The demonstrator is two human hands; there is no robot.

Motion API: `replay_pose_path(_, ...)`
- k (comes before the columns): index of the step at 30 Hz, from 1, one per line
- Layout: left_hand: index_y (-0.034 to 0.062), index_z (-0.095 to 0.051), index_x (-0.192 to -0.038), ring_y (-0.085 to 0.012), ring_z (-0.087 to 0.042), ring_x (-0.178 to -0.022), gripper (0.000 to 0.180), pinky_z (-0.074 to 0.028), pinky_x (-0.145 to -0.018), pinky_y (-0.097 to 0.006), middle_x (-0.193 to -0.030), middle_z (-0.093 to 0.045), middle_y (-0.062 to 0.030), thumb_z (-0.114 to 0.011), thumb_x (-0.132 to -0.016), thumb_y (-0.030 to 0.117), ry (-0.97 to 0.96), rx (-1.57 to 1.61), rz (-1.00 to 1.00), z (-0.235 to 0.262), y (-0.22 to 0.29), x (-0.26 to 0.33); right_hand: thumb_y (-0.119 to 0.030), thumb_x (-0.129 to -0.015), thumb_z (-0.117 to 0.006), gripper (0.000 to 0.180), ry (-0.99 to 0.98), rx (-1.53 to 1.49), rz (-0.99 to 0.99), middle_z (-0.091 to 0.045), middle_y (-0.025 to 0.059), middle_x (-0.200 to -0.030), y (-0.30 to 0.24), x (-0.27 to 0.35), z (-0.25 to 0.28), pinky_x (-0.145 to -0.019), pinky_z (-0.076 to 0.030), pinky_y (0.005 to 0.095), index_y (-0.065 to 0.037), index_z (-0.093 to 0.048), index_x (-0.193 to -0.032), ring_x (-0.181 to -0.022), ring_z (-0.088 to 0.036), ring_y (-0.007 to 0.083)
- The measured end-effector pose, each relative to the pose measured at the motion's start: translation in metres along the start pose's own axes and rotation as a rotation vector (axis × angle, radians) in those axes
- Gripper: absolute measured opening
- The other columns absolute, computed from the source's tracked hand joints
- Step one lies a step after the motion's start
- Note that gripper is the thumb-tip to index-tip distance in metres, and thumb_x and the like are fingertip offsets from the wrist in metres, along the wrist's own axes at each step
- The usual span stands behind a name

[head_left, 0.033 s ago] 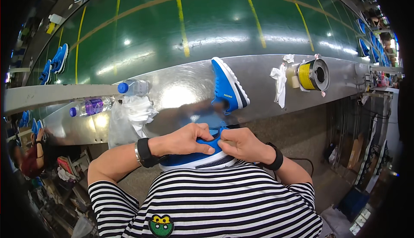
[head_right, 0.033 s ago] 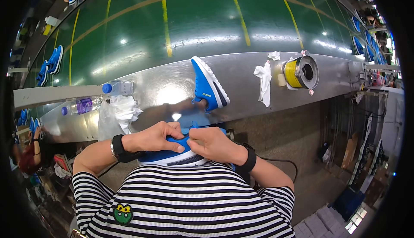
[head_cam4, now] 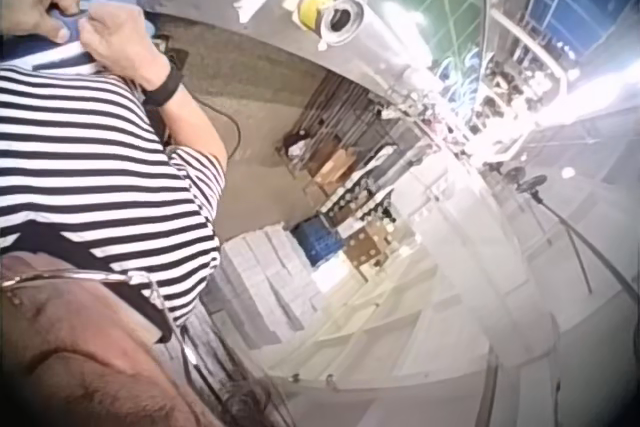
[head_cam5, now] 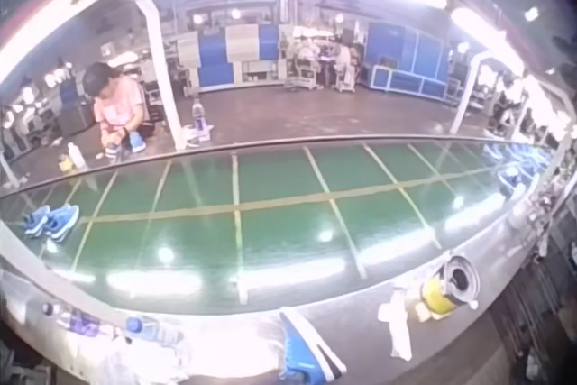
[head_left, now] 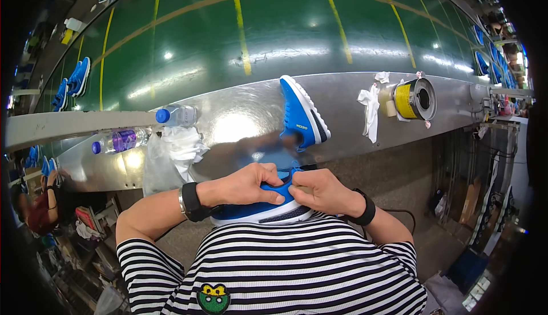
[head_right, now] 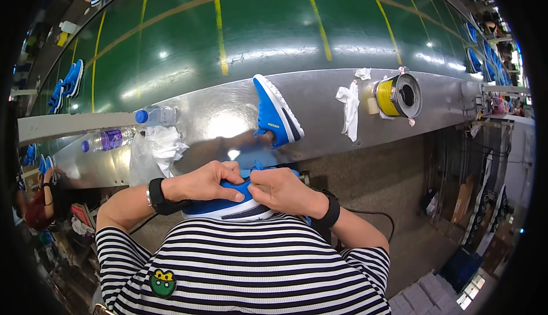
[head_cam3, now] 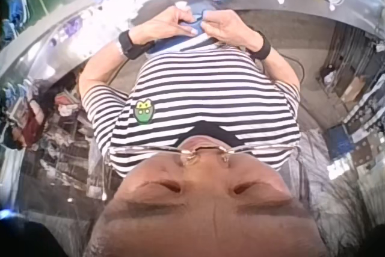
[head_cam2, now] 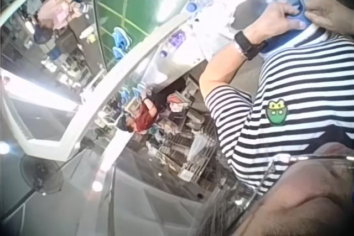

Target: The person repeatedly wipes the exterior of blue sneakers with a white cloth on a factory assembly line. They handle multiple pairs of shoes one at a time, wiping the sides and toe areas, then place the shoes back on the conveyor belt.

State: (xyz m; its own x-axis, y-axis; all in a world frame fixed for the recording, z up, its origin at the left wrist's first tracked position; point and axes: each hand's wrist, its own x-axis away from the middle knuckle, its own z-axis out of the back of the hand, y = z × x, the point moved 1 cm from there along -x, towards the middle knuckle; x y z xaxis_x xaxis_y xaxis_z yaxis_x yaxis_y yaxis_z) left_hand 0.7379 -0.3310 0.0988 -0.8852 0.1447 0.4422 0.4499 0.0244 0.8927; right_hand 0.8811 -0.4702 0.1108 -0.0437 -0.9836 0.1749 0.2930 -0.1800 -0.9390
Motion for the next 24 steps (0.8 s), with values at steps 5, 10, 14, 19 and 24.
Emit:
replay_pose_path(5, 0.0019, -0.067, -0.09, -0.0159, -0.047, -0.076, 0.023, -0.038, -0.07, -0.028, -0.076, -0.048, -0.0049, -0.07, -0.076, 0.02, 0.018, 0.005, 0.007, 0.001, -0.001, -0.004, -0.012, -0.081, -0.056, 0.017, 0.151, 0.129, 0.057, -0.05, 0.0151, -0.063, 0.003, -0.007, -0.012, -0.051, -0.041, 0.0369, -0.002, -0.048, -0.071, -0.056, -0.051, 0.0311)
replay_pose_path(10, 0.0025, -0.067, -0.094, -0.0151, -0.046, -0.076, 0.025, -0.038, -0.071, -0.027, -0.077, -0.049, -0.0039, -0.07, -0.076, 0.019, 0.006, 0.031, -0.08, -0.001, 0.002, -0.001, -0.011, -0.084, -0.057, 0.013, 0.327, -0.145, -0.106, -0.052, 0.0076, -0.063, 0.011, -0.015, -0.007, -0.053, -0.04, 0.0276, 0.0, -0.053, -0.077, -0.056, -0.049, 0.0142)
replay_pose_path(14, 0.0028, -0.067, -0.095, -0.0141, -0.045, -0.076, 0.025, -0.038, -0.071, -0.027, -0.078, -0.049, -0.0036, -0.07, -0.076, 0.019, -0.018, 0.034, -0.023, 0.002, 0.001, -0.001, -0.014, -0.083, -0.059, 0.016, 0.09, -0.222, -0.077, -0.051, 0.0076, -0.062, 0.007, 0.006, 0.013, -0.054, -0.04, 0.0276, -0.001, -0.054, -0.076, -0.057, -0.048, 0.0121)
replay_pose_path(19, 0.002, -0.067, -0.095, -0.013, -0.045, -0.077, 0.027, -0.037, -0.071, -0.027, -0.077, -0.05, -0.0026, -0.071, -0.076, 0.02, -0.039, 0.029, 0.012, -0.002, 0.0, -0.005, -0.015, -0.081, -0.057, 0.018, 0.058, 0.116, 0.035, -0.054, 0.014, -0.064, 0.0, 0.007, -0.003, -0.052, -0.042, 0.0372, -0.003, -0.05, -0.07, -0.058, -0.053, 0.0301)
replay_pose_path(24, 0.0025, -0.067, -0.095, -0.0141, -0.046, -0.078, 0.026, -0.037, -0.074, -0.027, -0.076, -0.049, -0.003, -0.072, -0.076, 0.02, -0.048, 0.022, -0.11, -0.01, 0.005, -0.011, -0.015, -0.084, -0.056, 0.016, 0.378, -0.061, -0.029, -0.053, 0.0145, -0.066, 0.017, -0.02, -0.003, -0.055, -0.043, 0.0357, -0.001, -0.053, -0.077, -0.06, -0.055, 0.0275)
